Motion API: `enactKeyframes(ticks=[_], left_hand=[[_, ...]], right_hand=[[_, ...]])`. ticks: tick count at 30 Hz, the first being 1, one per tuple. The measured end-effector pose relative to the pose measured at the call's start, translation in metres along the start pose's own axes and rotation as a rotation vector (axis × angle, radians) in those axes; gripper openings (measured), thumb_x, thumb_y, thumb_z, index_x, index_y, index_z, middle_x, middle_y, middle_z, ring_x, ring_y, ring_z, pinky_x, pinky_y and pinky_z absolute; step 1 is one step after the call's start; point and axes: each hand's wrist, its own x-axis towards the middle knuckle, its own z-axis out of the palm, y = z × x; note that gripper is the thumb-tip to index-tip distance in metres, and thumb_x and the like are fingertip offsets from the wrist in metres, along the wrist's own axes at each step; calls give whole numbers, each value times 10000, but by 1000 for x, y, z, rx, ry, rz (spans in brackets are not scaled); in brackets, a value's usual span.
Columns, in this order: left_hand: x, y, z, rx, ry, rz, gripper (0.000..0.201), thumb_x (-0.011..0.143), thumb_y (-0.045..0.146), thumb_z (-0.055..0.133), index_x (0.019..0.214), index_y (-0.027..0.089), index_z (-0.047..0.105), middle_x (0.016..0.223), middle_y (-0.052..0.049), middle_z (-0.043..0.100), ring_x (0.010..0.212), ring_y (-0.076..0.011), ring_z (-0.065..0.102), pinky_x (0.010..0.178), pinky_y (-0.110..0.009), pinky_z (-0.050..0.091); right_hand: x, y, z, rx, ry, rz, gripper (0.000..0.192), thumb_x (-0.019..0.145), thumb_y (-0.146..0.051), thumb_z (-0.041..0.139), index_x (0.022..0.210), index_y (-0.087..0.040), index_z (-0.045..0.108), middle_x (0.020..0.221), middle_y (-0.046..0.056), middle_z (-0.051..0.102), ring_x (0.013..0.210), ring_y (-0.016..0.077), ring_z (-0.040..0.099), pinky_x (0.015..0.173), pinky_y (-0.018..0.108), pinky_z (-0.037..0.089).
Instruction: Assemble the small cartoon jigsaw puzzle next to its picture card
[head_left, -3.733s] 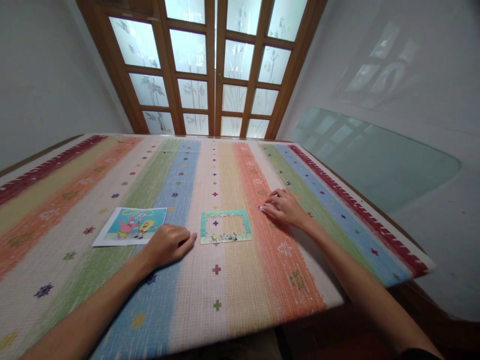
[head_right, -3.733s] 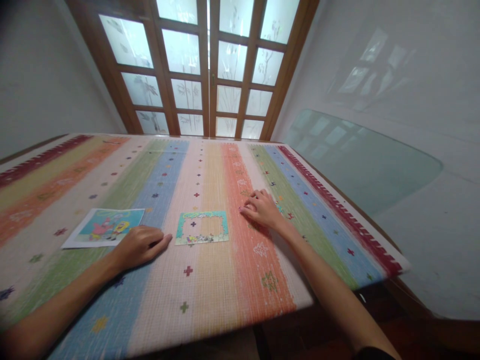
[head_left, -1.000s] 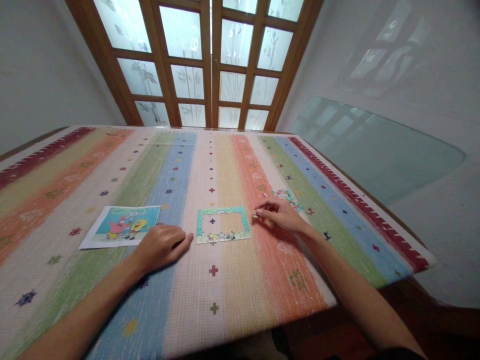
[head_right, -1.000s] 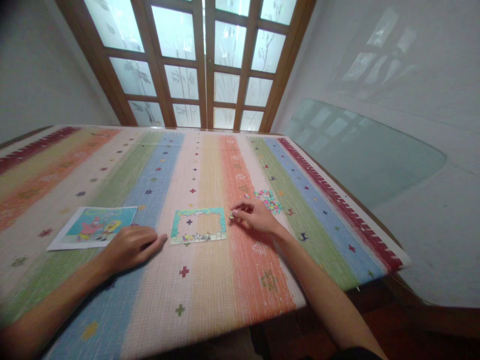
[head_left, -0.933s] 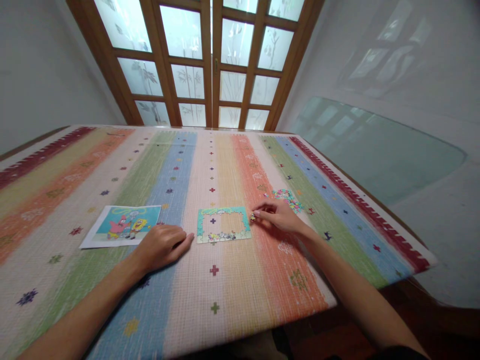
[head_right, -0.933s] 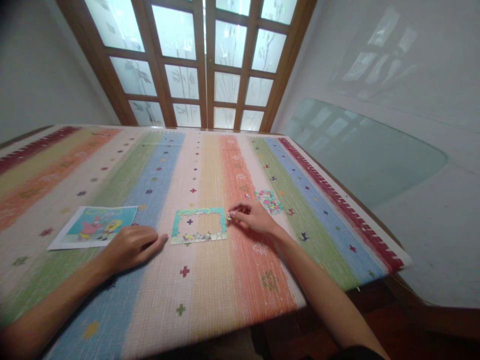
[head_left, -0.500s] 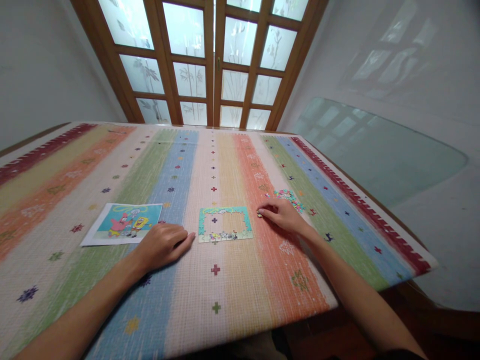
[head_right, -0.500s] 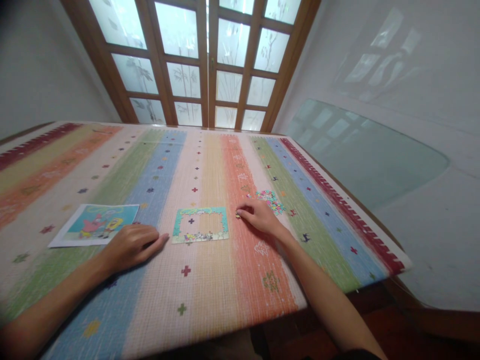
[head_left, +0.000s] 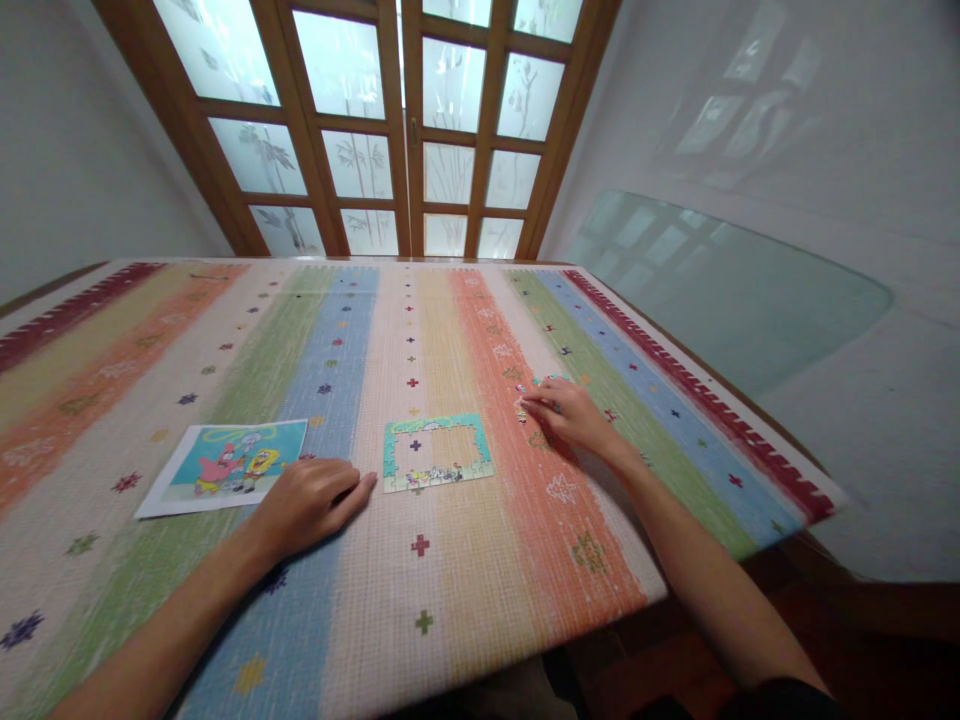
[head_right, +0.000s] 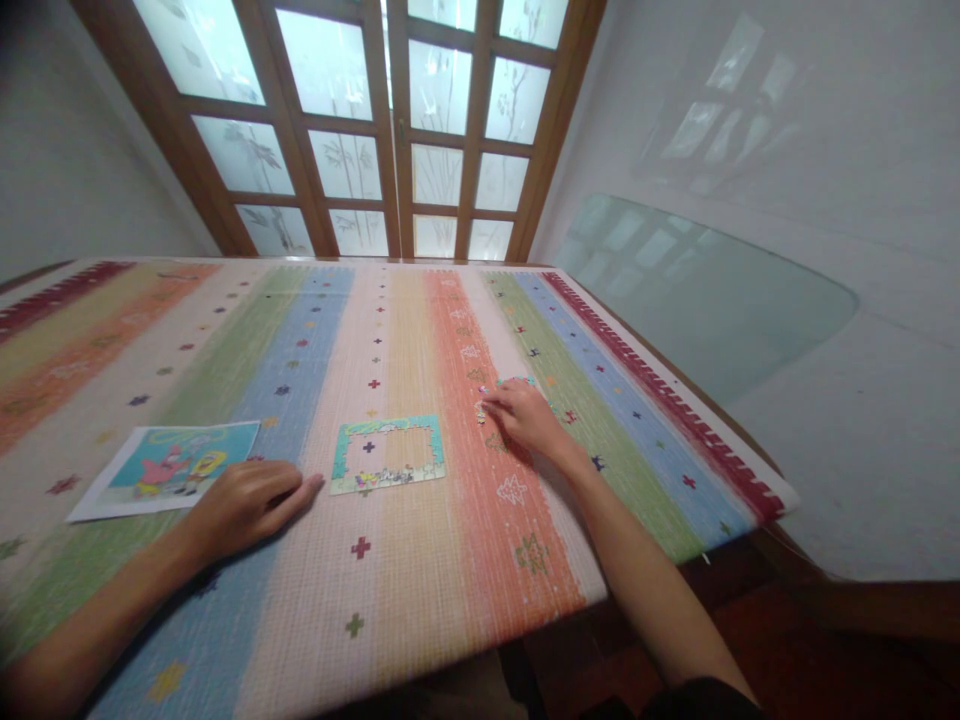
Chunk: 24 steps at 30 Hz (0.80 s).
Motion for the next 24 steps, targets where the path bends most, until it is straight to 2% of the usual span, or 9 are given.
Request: enactKeyframes(ticks=[3,5,9,15,20,24], left_hand=[[1,1,-1,5,0,4,475,1049,236,441,576,198,470,503,42,432,457,-113,380,533,-286,312],[1,0,0,13,0,7,479,1052,243,440,576,199,468,504,41,437,456,-113,391,531,-286,312],[1,-1,2,26,-3,11,479,1054,247,436,579,199,470,503,39,445,453,-113,402,530,-284,312],[0,-1,0,47,-16,7,481,1053,251,431,576,200,469,500,38,448,451,-114,410,535,-285,320],[0,0,-1,31,-22,-2,469,1044,248,436,579,200,468,499,38,446,449,-116,407,535,-289,310],[0,-1,-1,2,-18,-7,463,1041,255,452,581,199,466,498,38,449,450,-115,404,534,-288,299]], right_hand=[[-5,30,-24,-15,106,143,292,902,-171,525,1014,-191,794,937,114,764,855,249,670,816,374,494],[-12,51,-39,-75,149,257,323,856,-141,510,988,-198,799,949,112,771,874,256,676,831,378,503],[-27,78,-57,-121,9,413,296,790,-185,584,971,-201,817,903,95,765,765,241,657,752,355,508],[-32,79,-65,-5,-170,434,318,771,-426,692,938,-184,813,778,76,719,675,219,602,643,334,467],[-30,77,-64,104,-166,381,317,707,-497,737,805,-197,768,769,66,704,671,203,589,645,335,469],[-31,76,-63,154,-166,435,342,704,-542,745,750,-204,729,670,40,685,627,196,588,616,327,457]])
